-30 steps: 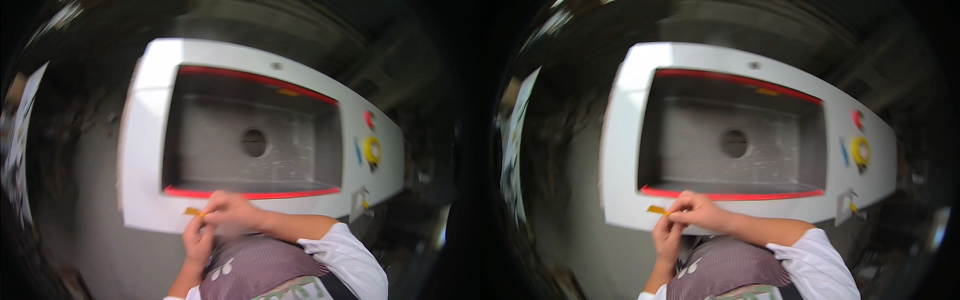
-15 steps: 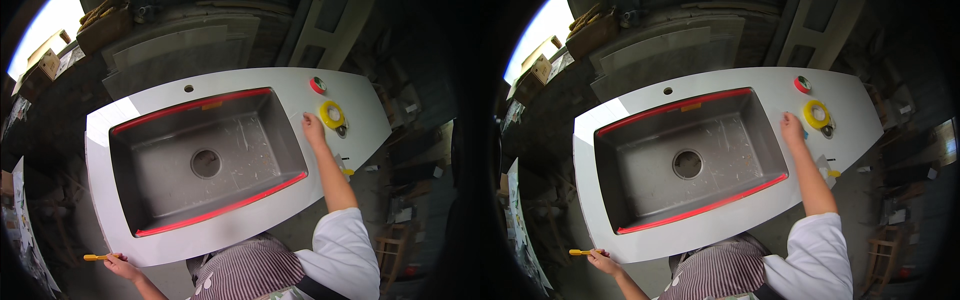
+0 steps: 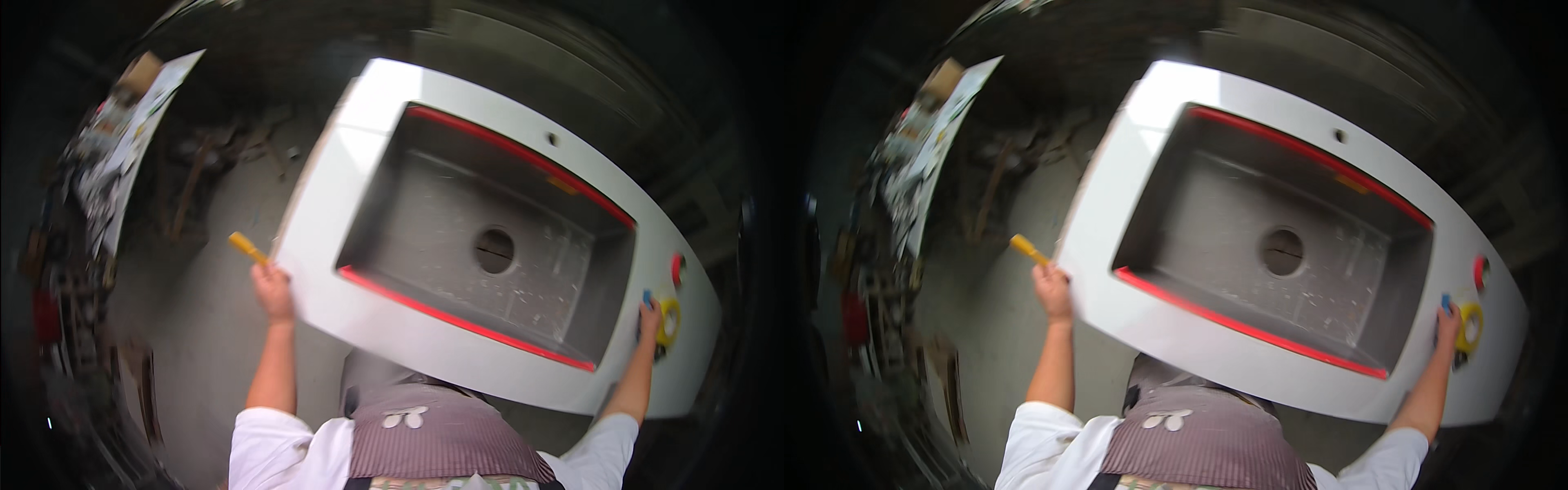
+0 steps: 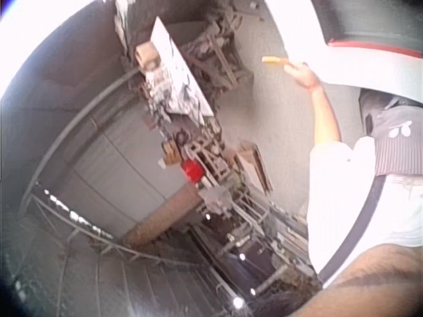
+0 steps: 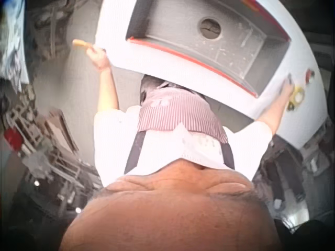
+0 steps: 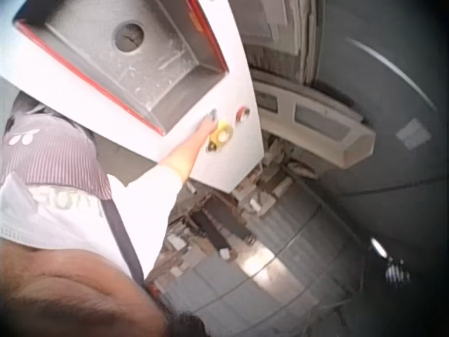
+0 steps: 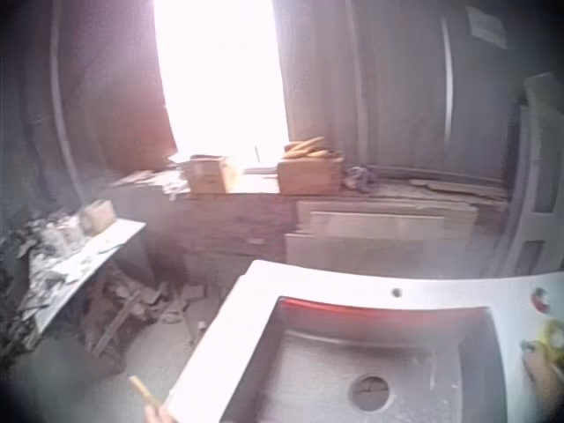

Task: The person applies a red sealant strip along the inner edge of a white countertop sink using a yellow plastic tool. They smooth the strip and wipe the surface with a blue cloth, then spread a white paste on the countertop edge with the same tool.

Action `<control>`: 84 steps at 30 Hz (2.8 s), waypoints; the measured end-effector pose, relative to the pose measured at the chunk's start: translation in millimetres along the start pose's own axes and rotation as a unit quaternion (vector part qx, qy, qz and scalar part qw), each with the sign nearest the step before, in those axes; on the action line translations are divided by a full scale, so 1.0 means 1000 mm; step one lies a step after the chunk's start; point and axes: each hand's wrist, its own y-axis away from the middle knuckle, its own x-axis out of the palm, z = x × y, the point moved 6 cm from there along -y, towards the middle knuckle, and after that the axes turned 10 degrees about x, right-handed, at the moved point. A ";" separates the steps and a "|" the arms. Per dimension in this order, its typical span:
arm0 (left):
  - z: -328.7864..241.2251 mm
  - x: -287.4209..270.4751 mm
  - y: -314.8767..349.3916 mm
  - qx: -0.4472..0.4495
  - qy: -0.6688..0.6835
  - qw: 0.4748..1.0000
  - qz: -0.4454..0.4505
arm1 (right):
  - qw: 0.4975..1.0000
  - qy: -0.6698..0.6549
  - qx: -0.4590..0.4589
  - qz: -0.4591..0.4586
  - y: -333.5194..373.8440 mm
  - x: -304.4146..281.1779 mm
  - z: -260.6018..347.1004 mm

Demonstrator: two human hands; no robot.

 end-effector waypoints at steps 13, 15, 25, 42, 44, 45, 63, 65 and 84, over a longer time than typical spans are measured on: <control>-0.047 0.006 0.015 0.028 -0.178 0.983 -0.034 | 0.717 -0.171 -0.241 0.631 0.384 0.131 0.594; -0.049 0.007 0.015 0.029 -0.169 0.984 -0.036 | 0.684 -0.153 -0.308 0.644 0.441 0.153 0.629; -0.046 0.004 0.020 0.018 -0.127 0.991 -0.040 | 0.646 -0.159 -0.280 0.692 0.521 0.188 0.668; -0.047 0.007 0.020 0.020 -0.134 0.990 -0.025 | 0.783 -0.256 -0.306 0.478 0.531 0.180 0.668; -0.046 0.006 0.020 0.025 -0.130 0.991 -0.026 | 0.785 -0.269 -0.312 0.463 0.532 0.178 0.669; -0.045 0.006 0.020 0.031 -0.132 0.990 -0.025 | 0.786 -0.276 -0.314 0.455 0.531 0.177 0.669; -0.049 0.009 0.019 0.018 -0.140 0.990 -0.017 | 0.777 -0.246 -0.278 0.509 0.534 0.180 0.670; -0.050 0.008 0.018 0.023 -0.138 0.990 -0.020 | 0.752 -0.238 -0.274 0.551 0.529 0.182 0.676; -0.050 0.010 0.018 0.015 -0.103 0.994 -0.027 | 0.688 -0.114 -0.238 0.676 0.518 0.188 0.680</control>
